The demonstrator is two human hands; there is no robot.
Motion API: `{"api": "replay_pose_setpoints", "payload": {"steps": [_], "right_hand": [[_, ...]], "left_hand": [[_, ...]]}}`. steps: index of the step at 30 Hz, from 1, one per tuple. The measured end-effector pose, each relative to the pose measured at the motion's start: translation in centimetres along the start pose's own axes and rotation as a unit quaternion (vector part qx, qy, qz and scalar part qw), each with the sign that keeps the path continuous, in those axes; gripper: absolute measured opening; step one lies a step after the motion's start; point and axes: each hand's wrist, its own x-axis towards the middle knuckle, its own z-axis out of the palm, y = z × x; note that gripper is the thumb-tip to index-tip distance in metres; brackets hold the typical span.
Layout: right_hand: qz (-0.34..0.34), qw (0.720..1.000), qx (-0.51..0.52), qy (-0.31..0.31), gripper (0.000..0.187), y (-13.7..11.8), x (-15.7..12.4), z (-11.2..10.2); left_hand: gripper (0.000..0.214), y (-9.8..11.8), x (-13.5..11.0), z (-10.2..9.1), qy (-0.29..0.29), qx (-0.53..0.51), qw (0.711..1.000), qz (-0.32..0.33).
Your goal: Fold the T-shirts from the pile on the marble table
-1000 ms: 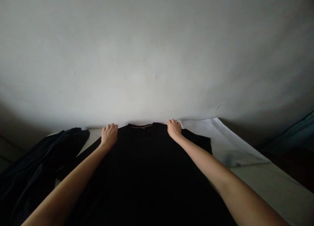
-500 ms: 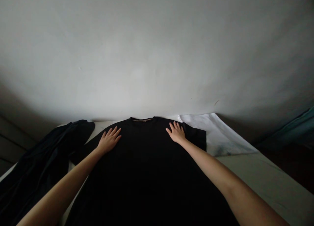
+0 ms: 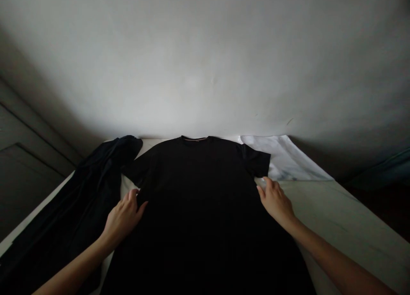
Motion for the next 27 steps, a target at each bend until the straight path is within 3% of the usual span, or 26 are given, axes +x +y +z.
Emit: {"api": "replay_pose_setpoints", "payload": {"steps": [2,4,7,10,15,19,23,27], "right_hand": [[-0.001,1.0,0.015,-0.025,0.035,-0.2,-1.1,-0.2],[-0.005,0.998,0.027,-0.055,0.038,-0.4,-1.8,-0.5],[-0.014,0.995,0.028,-0.09,0.044,-0.2,-2.3,-1.0],[-0.026,0.993,0.014,-0.111,0.047,0.4,-2.8,-1.1],[-0.034,0.992,-0.013,-0.121,0.046,1.0,-3.8,-1.2],[-0.023,0.992,-0.038,-0.12,0.042,0.4,-3.6,-1.7],[-0.084,0.996,-0.011,-0.043,0.039,-1.2,-0.2,-2.0],[-0.134,0.986,0.086,-0.043,0.03,-4.3,7.5,-1.2]], "left_hand": [[0.04,0.6,-1.2,0.1,-0.004,-0.018,1.0,0.016],[0.042,0.9,-2.0,-0.2,-0.023,-0.045,0.999,-0.009],[0.048,0.6,-2.5,-0.9,-0.091,-0.08,0.99,-0.066],[0.049,-0.5,-2.6,-1.5,-0.145,-0.091,0.983,-0.068],[0.049,-1.7,-2.8,-1.8,-0.16,-0.1,0.98,-0.059],[0.05,-1.8,-2.5,-2.6,-0.182,-0.046,0.981,-0.047],[0.035,-0.7,0.6,-4.5,-0.16,-0.019,0.987,0.012],[0.03,1.7,8.9,-5.6,-0.056,-0.057,0.992,0.099]]}}
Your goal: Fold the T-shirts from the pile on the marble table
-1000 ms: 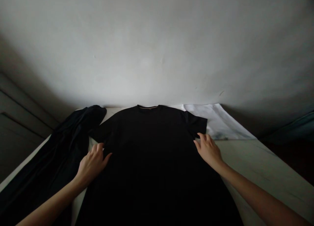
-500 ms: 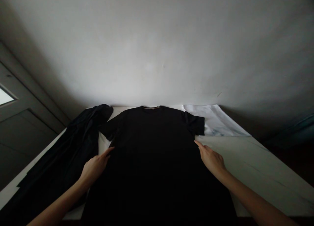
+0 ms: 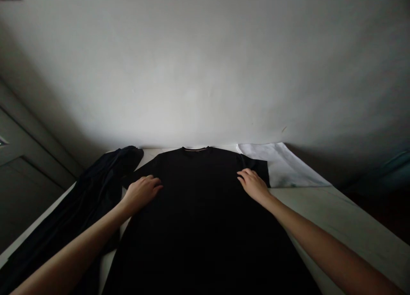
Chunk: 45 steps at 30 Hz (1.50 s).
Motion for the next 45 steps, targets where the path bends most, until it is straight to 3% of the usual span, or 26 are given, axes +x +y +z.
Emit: {"api": "replay_pose_setpoints", "payload": {"steps": [3,6,9,12,19,24,29,32,34,38,42,45], "right_hand": [[0.042,0.995,0.09,-0.021,0.028,-0.5,7.5,0.9],[0.088,0.987,0.131,-0.028,0.025,-0.7,14.1,2.4],[0.104,0.984,0.14,-0.027,0.024,-0.4,18.7,4.1],[0.103,0.981,0.161,-0.034,0.023,0.1,21.5,5.9],[0.057,0.979,0.194,-0.025,0.013,0.3,23.6,8.8],[-0.021,0.991,0.12,0.058,0.007,0.0,22.5,9.7],[0.002,0.991,0.109,0.08,0.009,-0.1,22.2,10.0],[0.04,0.988,0.12,0.087,0.016,1.2,22.2,9.8],[0.078,0.986,0.119,0.089,0.02,2.8,21.8,9.4],[0.131,0.983,0.098,0.084,0.018,6.3,20.0,8.5],[0.146,0.988,0.048,0.03,0.025,7.6,17.8,7.5],[0.112,0.994,0.009,0.007,0.029,7.4,16.5,6.6]], "left_hand": [[0.03,-0.4,8.2,-0.1,0.038,0.0,0.999,0.02],[0.032,-1.5,15.2,0.8,0.048,-0.019,0.998,-0.024],[0.037,-2.7,20.1,2.3,0.06,-0.035,0.995,-0.069],[0.037,-3.5,23.2,3.7,0.057,-0.052,0.993,-0.088],[0.023,-3.7,26.7,5.8,0.045,-0.095,0.993,-0.058],[0.025,-3.1,26.5,6.3,0.081,-0.091,0.992,-0.045],[0.023,-2.2,25.4,5.7,0.092,-0.012,0.994,-0.05],[0.027,-0.2,24.9,4.9,0.141,0.039,0.989,-0.031],[0.029,2.4,24.9,4.3,0.158,0.027,0.987,0.003],[0.024,9.9,26.2,3.3,0.083,-0.09,0.992,0.022],[0.031,16.6,28.2,3.5,0.051,-0.196,0.979,-0.03],[0.035,19.1,29.2,4.6,0.06,-0.226,0.967,-0.095]]}}
